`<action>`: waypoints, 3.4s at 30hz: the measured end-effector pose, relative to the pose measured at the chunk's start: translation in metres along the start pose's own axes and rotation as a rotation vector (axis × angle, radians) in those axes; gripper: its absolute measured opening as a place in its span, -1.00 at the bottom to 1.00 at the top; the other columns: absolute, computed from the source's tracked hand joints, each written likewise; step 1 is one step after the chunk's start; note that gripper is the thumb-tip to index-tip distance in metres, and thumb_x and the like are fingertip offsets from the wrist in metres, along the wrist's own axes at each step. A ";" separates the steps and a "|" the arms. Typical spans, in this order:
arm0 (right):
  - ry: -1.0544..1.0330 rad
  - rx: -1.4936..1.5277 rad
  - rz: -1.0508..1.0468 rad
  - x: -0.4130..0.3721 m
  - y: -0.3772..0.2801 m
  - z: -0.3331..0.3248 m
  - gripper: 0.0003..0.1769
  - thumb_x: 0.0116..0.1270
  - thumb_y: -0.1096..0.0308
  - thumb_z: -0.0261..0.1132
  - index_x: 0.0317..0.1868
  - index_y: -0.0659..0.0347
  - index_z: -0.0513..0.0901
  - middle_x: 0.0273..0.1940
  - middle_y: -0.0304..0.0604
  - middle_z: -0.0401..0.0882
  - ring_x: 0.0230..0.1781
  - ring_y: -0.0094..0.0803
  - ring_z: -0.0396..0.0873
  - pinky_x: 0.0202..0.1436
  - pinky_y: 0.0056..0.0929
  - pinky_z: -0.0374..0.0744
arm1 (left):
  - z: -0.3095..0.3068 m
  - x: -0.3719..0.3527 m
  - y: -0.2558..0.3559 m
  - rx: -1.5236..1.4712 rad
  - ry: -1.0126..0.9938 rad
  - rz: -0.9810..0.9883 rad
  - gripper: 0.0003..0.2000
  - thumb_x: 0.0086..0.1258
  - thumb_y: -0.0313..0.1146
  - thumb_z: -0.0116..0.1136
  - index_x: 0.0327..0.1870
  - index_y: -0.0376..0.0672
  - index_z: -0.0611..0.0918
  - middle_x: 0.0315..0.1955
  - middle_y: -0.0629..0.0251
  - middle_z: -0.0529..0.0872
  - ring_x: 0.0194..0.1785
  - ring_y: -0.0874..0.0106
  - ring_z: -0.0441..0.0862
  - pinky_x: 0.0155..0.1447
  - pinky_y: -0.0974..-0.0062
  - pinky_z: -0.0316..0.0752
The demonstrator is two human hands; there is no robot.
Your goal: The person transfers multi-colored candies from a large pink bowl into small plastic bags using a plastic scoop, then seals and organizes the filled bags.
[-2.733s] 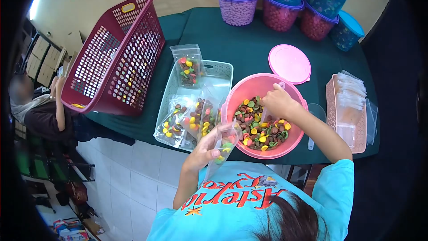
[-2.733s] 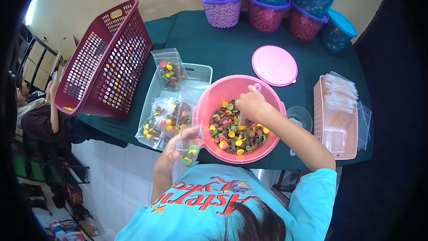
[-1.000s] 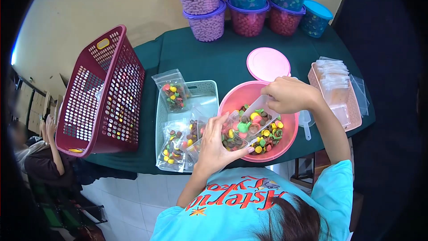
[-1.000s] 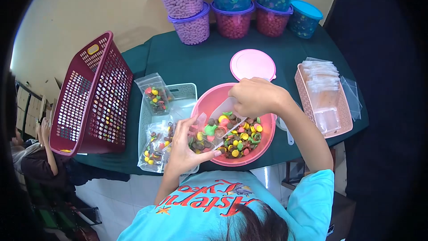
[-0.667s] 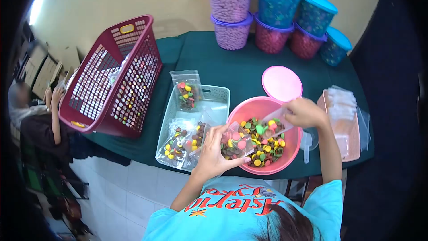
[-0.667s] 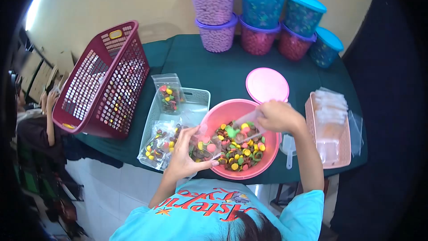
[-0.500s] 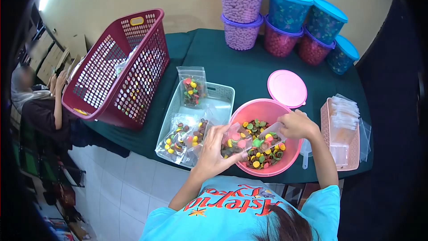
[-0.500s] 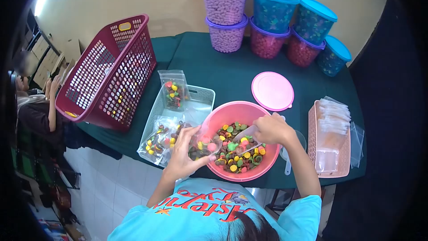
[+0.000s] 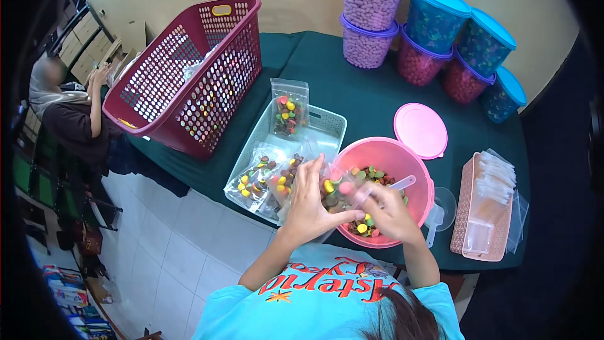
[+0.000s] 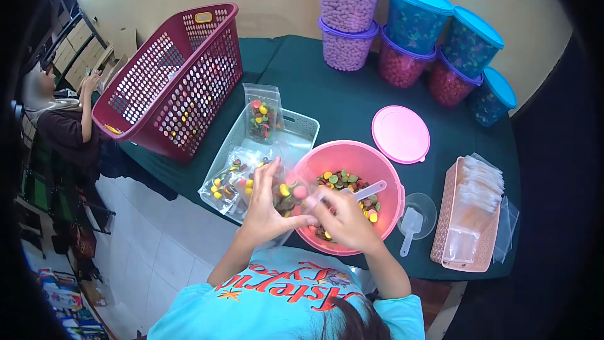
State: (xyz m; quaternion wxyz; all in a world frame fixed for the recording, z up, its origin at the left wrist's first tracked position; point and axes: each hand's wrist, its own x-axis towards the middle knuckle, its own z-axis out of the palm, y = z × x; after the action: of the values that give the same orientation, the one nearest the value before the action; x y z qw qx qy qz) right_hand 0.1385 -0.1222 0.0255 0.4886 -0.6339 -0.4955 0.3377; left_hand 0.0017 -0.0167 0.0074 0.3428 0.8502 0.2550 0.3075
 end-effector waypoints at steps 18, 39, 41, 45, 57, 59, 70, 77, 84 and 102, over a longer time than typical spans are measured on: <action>0.567 -0.052 -0.127 -0.014 0.016 0.046 -0.70 0.37 0.31 -0.16 -0.12 0.35 0.40 -0.45 -0.20 0.47 -0.48 -0.49 0.41 -0.35 -0.53 0.39 | 0.009 -0.010 -0.010 -0.952 -0.266 -0.086 -0.54 0.38 -0.29 -0.23 0.23 -0.36 0.15 0.15 0.09 0.27 0.25 0.37 0.18 0.30 0.45 0.02; 0.673 0.487 -0.075 -0.020 0.009 0.054 -0.87 0.23 0.44 0.11 -0.35 0.33 0.54 -0.49 -0.26 0.49 -0.54 -0.65 0.47 -0.48 -0.66 0.43 | 0.016 -0.002 -0.011 -0.939 -0.134 -0.129 -0.90 0.29 -0.43 0.01 -0.34 -0.28 0.48 -0.41 0.35 0.56 -0.42 0.72 0.43 -0.32 0.77 0.34; 0.659 0.410 -0.083 -0.022 0.012 0.052 -0.90 0.22 0.47 0.12 -0.36 0.33 0.53 -0.50 -0.25 0.49 -0.57 -0.63 0.46 -0.49 -0.66 0.42 | 0.017 -0.003 -0.011 -0.946 -0.147 -0.113 -0.91 0.28 -0.45 0.02 -0.33 -0.29 0.49 -0.40 0.33 0.56 -0.41 0.69 0.45 -0.32 0.75 0.36; 0.639 0.202 -0.135 -0.025 0.015 0.051 -0.95 0.16 0.55 0.14 -0.37 0.35 0.51 -0.50 -0.22 0.49 -0.58 -0.61 0.48 -0.48 -0.65 0.43 | 0.009 -0.003 -0.002 -0.917 -0.276 -0.153 -0.91 0.23 -0.50 0.07 -0.33 -0.33 0.52 -0.38 0.28 0.55 -0.39 0.65 0.48 -0.33 0.71 0.40; 0.401 0.260 -0.102 -0.040 0.020 0.026 -0.91 0.04 0.56 0.24 -0.38 0.36 0.59 -0.42 -0.16 0.56 -0.37 -0.51 0.52 -0.31 -0.56 0.45 | 0.016 -0.017 0.014 -0.713 -0.175 -0.087 -0.93 0.15 -0.49 0.16 -0.39 -0.30 0.60 -0.40 0.23 0.58 -0.38 0.56 0.52 -0.32 0.63 0.41; 0.400 0.207 -0.105 -0.043 0.013 0.019 -0.91 0.03 0.57 0.25 -0.39 0.35 0.60 -0.42 -0.16 0.57 -0.38 -0.49 0.53 -0.31 -0.55 0.45 | 0.019 -0.020 0.017 -0.668 -0.172 -0.046 -0.92 0.14 -0.49 0.16 -0.37 -0.30 0.61 -0.40 0.22 0.59 -0.36 0.53 0.53 -0.29 0.60 0.41; 0.281 0.049 -0.121 -0.059 0.010 -0.013 -0.92 -0.04 0.57 0.28 -0.44 0.32 0.61 -0.53 -0.12 0.57 -0.49 -0.42 0.52 -0.40 -0.53 0.44 | 0.026 -0.028 0.033 -0.581 -0.145 0.019 -0.91 0.07 -0.53 0.21 -0.38 -0.28 0.63 -0.42 0.19 0.64 -0.35 0.46 0.59 -0.27 0.56 0.46; 0.157 0.007 -0.183 -0.065 0.011 -0.024 -0.93 -0.02 0.52 0.32 -0.46 0.30 0.62 -0.54 -0.13 0.57 -0.52 -0.43 0.50 -0.40 -0.51 0.42 | 0.011 -0.039 0.038 -0.405 -0.131 0.049 -0.93 0.02 -0.47 0.27 -0.46 -0.20 0.67 -0.46 0.28 0.68 -0.33 0.46 0.62 -0.14 0.50 0.34; 0.113 0.017 -0.202 -0.060 0.005 -0.029 -0.93 -0.03 0.52 0.32 -0.47 0.30 0.62 -0.54 -0.13 0.57 -0.50 -0.44 0.50 -0.37 -0.51 0.42 | -0.005 -0.051 0.036 -0.397 -0.046 0.000 -0.94 0.00 -0.50 0.28 -0.47 -0.18 0.67 -0.49 0.32 0.69 -0.35 0.50 0.62 -0.18 0.54 0.29; 0.318 0.161 -0.274 0.000 -0.044 0.041 -0.92 -0.02 0.59 0.28 -0.44 0.33 0.63 -0.50 -0.10 0.58 -0.57 -0.52 0.53 -0.51 -0.63 0.46 | -0.107 -0.017 -0.055 -0.715 0.020 0.225 -0.69 -0.05 -0.37 0.34 -0.25 -0.27 0.62 -0.32 0.12 0.64 -0.23 0.35 0.59 -0.12 0.44 0.41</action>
State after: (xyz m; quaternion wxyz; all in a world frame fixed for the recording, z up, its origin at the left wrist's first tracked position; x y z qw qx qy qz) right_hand 0.0881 -0.1094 0.0552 0.6508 -0.5649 -0.4651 0.2027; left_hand -0.0969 0.0531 0.0220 0.5797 0.6965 0.0399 0.4210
